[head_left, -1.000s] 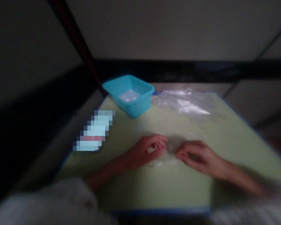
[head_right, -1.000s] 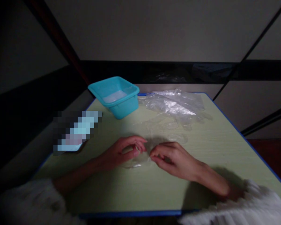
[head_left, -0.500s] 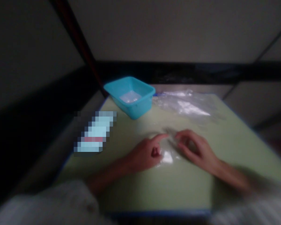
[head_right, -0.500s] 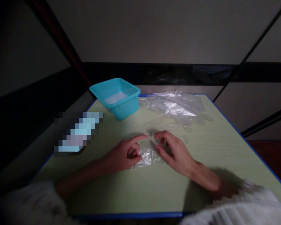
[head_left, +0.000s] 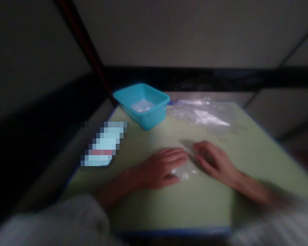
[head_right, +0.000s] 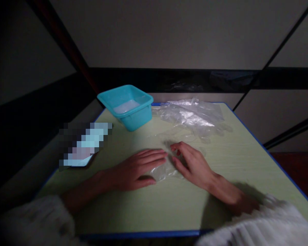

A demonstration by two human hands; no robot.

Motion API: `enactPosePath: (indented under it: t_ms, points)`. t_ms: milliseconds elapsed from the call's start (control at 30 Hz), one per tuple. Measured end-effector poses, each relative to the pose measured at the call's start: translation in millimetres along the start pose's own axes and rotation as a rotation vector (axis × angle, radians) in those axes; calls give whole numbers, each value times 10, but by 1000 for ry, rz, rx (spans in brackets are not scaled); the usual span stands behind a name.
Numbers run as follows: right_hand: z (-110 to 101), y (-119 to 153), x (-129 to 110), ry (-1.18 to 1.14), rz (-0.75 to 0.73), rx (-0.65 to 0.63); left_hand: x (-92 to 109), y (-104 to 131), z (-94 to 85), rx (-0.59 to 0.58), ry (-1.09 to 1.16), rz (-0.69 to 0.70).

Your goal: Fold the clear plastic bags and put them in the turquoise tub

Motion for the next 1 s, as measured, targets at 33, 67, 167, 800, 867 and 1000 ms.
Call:
enactPosePath:
  t_ms: [33, 67, 167, 800, 867, 1000]
  points:
    - [2, -1, 2, 1, 2, -6, 0, 6, 20, -20, -7, 2]
    - [3, -3, 3, 2, 4, -10, 2, 12, 37, -39, -14, -2]
    - [-2, -11, -5, 15, -1, -10, 17, 30, 72, -89, -32, -17]
    - [10, -9, 8, 27, -8, -53, 173, 87, 151, -126, -28, 47]
    - [18, -8, 11, 35, -16, -61, 174, 91, 160, -121, -18, 49]
    - [26, -11, 15, 32, -17, -66, 160, 98, 171, -116, -23, 50]
Point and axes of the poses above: each hand's wrist, its own y-axis away from the middle knuckle, its own z-axis out of the palm, x = y × z, the point moved 6 cm from there along -y, towards the middle knuckle, and after that the axes turned 9 degrees about -z, right-handed, at the moved point
